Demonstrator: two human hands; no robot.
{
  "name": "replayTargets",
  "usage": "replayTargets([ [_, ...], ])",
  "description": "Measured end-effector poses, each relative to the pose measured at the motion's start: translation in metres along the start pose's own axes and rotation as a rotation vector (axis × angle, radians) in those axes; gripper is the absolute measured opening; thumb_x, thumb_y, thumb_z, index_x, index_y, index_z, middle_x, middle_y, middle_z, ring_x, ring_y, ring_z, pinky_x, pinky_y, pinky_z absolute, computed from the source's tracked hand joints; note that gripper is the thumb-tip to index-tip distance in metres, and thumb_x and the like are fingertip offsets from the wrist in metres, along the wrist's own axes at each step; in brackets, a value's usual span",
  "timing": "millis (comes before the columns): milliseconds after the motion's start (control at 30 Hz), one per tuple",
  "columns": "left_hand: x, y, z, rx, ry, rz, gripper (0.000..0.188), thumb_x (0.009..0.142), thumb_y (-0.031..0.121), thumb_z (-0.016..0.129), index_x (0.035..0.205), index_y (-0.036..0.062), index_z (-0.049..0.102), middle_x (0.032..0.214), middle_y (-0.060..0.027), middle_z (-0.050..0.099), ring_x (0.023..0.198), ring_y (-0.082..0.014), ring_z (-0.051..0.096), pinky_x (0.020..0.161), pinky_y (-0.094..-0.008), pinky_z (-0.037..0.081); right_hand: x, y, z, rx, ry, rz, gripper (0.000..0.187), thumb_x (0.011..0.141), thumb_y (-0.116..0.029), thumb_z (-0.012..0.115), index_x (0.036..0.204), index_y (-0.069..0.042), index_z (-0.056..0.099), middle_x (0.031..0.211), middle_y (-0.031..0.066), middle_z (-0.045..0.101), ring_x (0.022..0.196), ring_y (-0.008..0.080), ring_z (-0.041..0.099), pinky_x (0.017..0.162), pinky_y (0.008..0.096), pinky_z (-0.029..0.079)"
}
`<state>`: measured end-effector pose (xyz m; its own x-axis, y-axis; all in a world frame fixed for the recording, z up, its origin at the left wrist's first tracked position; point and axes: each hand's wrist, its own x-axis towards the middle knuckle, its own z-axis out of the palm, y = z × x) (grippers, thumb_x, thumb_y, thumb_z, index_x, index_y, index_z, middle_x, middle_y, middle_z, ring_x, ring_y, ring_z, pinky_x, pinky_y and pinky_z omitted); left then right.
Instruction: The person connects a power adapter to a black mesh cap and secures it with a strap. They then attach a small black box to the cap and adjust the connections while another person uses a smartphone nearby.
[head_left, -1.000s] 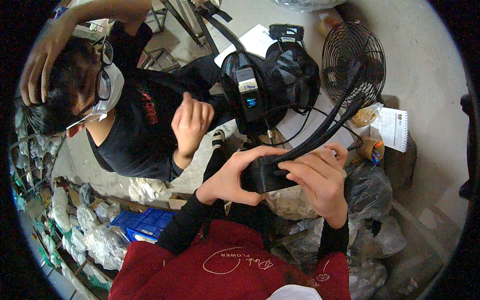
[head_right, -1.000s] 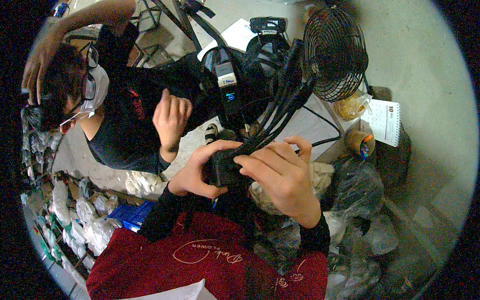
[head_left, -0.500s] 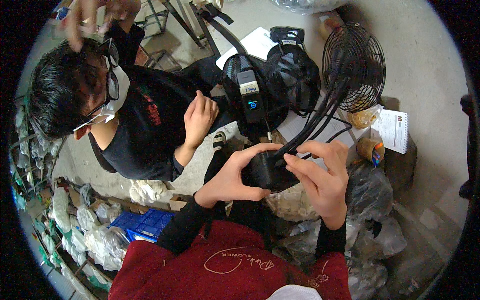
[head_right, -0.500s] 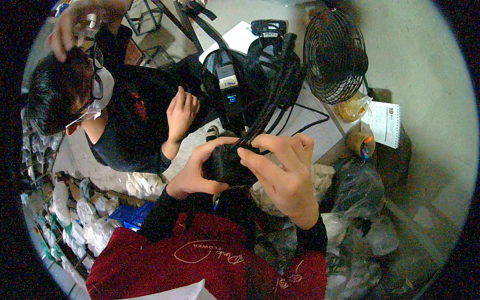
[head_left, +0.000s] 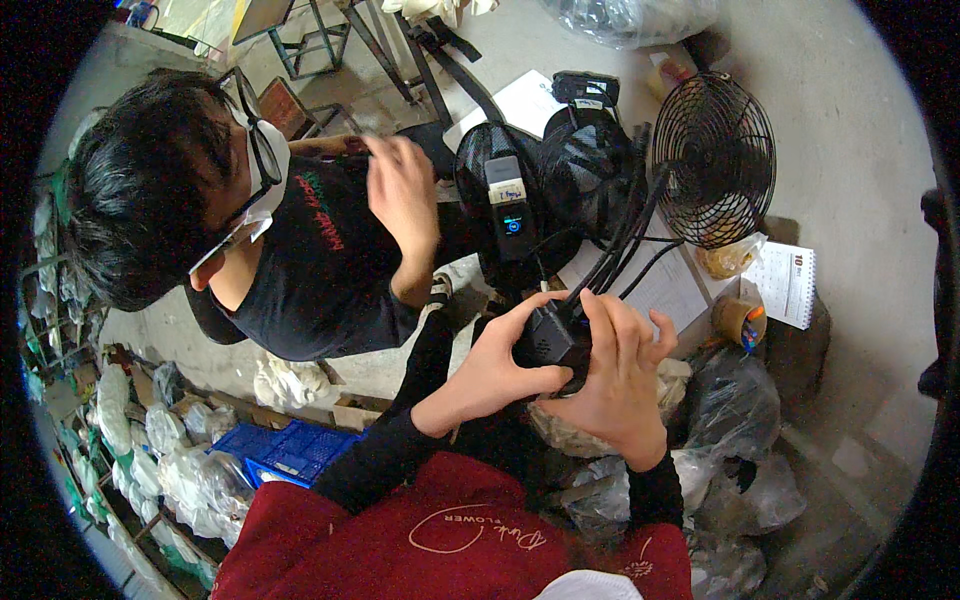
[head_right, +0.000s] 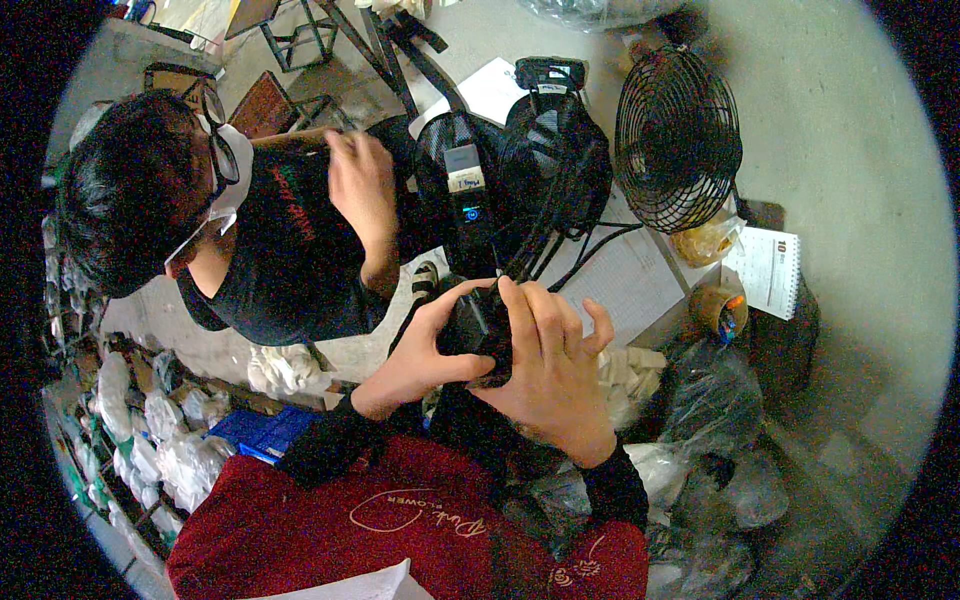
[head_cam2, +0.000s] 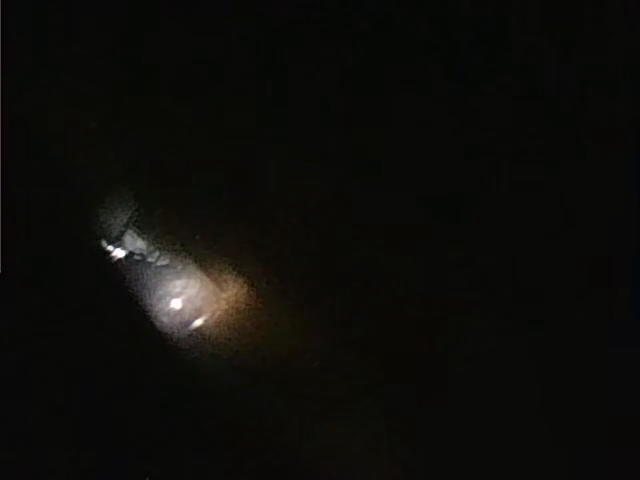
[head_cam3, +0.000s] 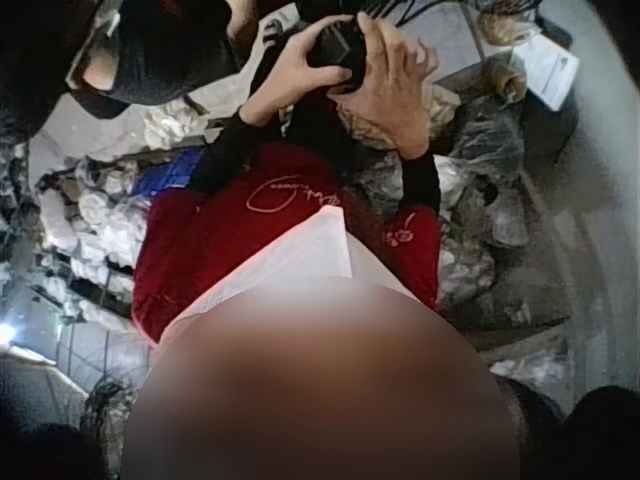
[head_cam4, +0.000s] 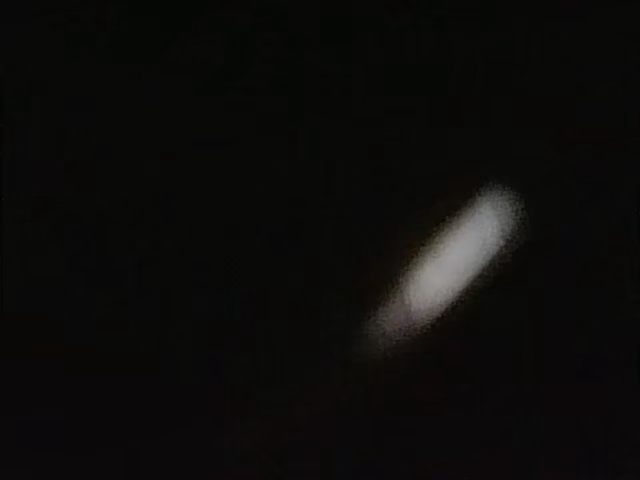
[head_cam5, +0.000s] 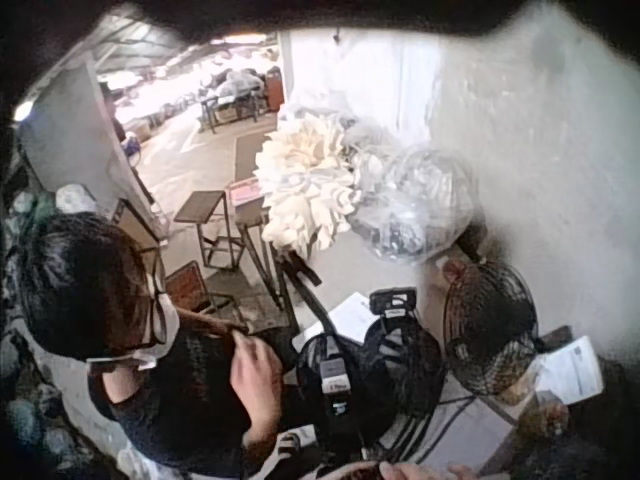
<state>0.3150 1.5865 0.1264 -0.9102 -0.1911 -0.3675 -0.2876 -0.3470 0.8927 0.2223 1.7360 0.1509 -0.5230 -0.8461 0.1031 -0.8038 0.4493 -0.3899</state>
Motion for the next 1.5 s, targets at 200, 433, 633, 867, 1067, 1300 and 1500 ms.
replayTargets([
  [200, 0.001, -0.004, 0.004, 0.037, 0.003, 0.001, 0.07, 0.07, 0.015, 0.075, 0.133, -0.0002, 0.048, 0.102, -0.005, 0.061, 0.092, -0.0114, 0.055, 0.085, -0.0269, 0.046, -0.002, 0.005, 0.003, 0.099, 0.037, -0.002, 0.1, 0.051, -0.04, 0.087, 0.138, -0.012, 0.047, 0.131, 0.0058, 0.05, 0.127, 0.0238, 0.044, 0.107, 0.0514, 0.021],
  [433, -0.002, -0.01, 0.004, -0.004, 0.008, -0.03, 0.068, 0.072, 0.014, 0.074, 0.133, 0.0006, 0.048, 0.103, -0.0061, 0.061, 0.09, -0.0116, 0.058, 0.082, -0.0272, 0.049, -0.004, 0.009, 0.013, 0.164, 0.101, -0.038, 0.1, 0.048, -0.037, 0.087, 0.137, -0.011, 0.049, 0.13, 0.0055, 0.051, 0.127, 0.0253, 0.046, 0.105, 0.0496, 0.022],
  [633, -0.007, -0.017, 0.005, -0.011, 0.035, -0.021, 0.07, 0.071, 0.014, 0.074, 0.135, 0.0029, 0.048, 0.106, -0.0064, 0.06, 0.094, -0.0126, 0.057, 0.085, -0.0279, 0.048, -0.017, 0.008, 0.015, 0.162, -0.007, 0.007, 0.11, 0.052, -0.048, 0.088, 0.143, -0.009, 0.04, 0.138, 0.0101, 0.045, 0.135, 0.0345, 0.036, 0.112, 0.0593, 0.009],
  [867, -0.011, -0.011, -0.001, 0.164, -0.086, 0.031, 0.07, 0.068, 0.016, 0.074, 0.131, 0.0018, 0.048, 0.113, -0.0123, 0.063, 0.105, -0.0196, 0.06, 0.095, -0.0297, 0.045, -0.058, 0.022, 0.027, 0.043, 0.091, -0.001, 0.124, 0.062, -0.067, 0.081, 0.154, -0.011, 0.019, 0.155, 0.0211, 0.025, 0.143, 0.0489, 0.017, 0.114, 0.0656, 0.002],
  [1067, -0.009, -0.018, 0.005, 0.254, -0.309, 0.136, 0.079, 0.069, 0.013, 0.075, 0.14, -0.0012, 0.044, 0.141, -0.0167, 0.052, 0.132, -0.0261, 0.05, 0.111, -0.038, 0.037, -0.077, 0.032, 0.046, 0.401, 0.613, 0.184, 0.111, 0.079, -0.069, 0.065, 0.157, -0.013, 0.011, 0.158, 0.0205, 0.021, 0.144, 0.043, 0.019, 0.116, 0.0596, 0.01],
  [1300, -0.023, -0.043, 0.002, 0.331, -0.375, 0.485, 0.079, 0.071, 0.016, 0.079, 0.14, 0.0082, 0.041, 0.147, -0.021, 0.044, 0.135, -0.039, 0.044, 0.111, -0.0477, 0.036, -0.08, 0.069, 0.057, 1.823, 0.592, 1.135, 0.076, 0.1, -0.055, 0.043, 0.153, -0.006, 0.024, 0.152, 0.0174, 0.036, 0.138, 0.0278, 0.038, 0.116, 0.0488, 0.024],
  [1500, -0.044, -0.074, 0.011, 0.113, -0.301, 0.595, 0.084, 0.07, 0.02, 0.083, 0.143, 0.0096, 0.041, 0.143, -0.0256, 0.046, 0.132, -0.0422, 0.045, 0.109, -0.0514, 0.036, -0.07, 0.064, 0.065, 1.546, 0.194, 0.508, 0.072, 0.099, -0.053, 0.047, 0.142, 0.004, 0.044, 0.144, 0.0207, 0.048, 0.135, 0.0311, 0.044, 0.114, 0.0423, 0.03],
])
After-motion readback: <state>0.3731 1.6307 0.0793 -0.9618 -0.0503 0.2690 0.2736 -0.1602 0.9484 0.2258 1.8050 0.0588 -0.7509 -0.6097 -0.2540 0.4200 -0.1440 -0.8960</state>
